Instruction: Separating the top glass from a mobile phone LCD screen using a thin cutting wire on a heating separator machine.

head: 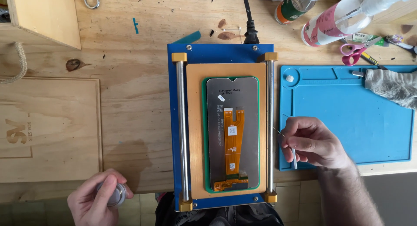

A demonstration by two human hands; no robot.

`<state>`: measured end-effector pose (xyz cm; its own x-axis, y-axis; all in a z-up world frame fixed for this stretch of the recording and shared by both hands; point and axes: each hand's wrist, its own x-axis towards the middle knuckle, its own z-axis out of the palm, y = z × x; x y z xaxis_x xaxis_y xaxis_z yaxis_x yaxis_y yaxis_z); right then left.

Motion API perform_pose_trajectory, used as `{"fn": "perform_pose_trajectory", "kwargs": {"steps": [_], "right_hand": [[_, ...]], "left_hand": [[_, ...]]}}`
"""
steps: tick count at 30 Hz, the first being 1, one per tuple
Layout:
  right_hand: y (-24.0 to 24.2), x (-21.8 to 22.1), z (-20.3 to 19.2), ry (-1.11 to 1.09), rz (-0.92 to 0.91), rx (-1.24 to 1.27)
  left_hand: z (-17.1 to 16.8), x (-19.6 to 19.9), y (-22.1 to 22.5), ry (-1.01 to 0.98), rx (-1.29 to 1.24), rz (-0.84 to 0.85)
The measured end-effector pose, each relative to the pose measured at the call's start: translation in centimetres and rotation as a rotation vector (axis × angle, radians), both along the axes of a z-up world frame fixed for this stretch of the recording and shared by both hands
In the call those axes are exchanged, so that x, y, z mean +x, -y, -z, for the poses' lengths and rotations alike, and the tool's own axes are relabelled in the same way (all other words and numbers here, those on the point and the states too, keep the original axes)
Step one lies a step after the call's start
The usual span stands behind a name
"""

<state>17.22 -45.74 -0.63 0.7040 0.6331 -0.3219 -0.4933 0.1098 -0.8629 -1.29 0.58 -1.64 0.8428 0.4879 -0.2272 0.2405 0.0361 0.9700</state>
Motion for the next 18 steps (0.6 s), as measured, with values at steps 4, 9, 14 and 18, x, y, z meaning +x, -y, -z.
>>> {"fn": "perform_pose_trajectory", "kwargs": {"steps": [4, 9, 14, 18], "right_hand": [[0.1, -0.6, -0.3, 0.014, 0.008, -0.003], [1.3, -1.5, 0.0, 0.016, -0.007, 0.032], [3.1, -3.2, -0.1, 0.009, 0.007, 0.029], [4.1, -4.4, -0.1, -0.005, 0.02, 0.07]], "left_hand": [[0.1, 0.9, 0.7, -0.002, -0.008, -0.015], [-0.3, 2.3, 1.6, 0.004, -0.004, 0.04], [-0.7, 3.5, 2.3, -0.034, -0.008, 0.099], [-1.3, 4.9, 3.2, 0.032, -0.013, 0.205]]}}
